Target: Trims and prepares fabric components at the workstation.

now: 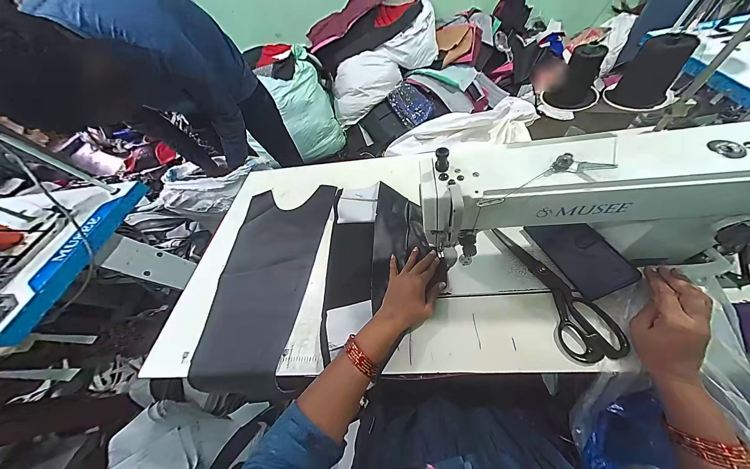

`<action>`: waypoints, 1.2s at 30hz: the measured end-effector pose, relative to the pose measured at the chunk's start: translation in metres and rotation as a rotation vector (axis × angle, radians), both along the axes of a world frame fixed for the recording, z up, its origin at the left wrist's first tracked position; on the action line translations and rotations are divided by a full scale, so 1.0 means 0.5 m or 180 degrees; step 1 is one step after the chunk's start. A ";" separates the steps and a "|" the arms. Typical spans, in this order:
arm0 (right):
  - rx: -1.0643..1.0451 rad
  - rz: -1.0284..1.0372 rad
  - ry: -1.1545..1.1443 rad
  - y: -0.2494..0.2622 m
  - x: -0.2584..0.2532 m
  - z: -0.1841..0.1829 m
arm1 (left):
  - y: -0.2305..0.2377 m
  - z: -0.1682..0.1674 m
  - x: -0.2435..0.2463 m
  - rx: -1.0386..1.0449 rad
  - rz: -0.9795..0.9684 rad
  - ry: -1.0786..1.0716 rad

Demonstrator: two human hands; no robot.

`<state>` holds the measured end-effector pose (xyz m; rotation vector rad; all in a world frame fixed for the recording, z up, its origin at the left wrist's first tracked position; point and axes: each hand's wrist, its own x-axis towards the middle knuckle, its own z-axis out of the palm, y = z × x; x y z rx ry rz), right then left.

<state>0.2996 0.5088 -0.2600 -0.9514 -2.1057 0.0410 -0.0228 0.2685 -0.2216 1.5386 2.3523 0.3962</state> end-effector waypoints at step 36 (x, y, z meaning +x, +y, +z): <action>-0.0011 -0.0164 -0.0127 -0.008 0.002 -0.007 | 0.022 -0.019 -0.043 0.0243 -0.0161 0.0144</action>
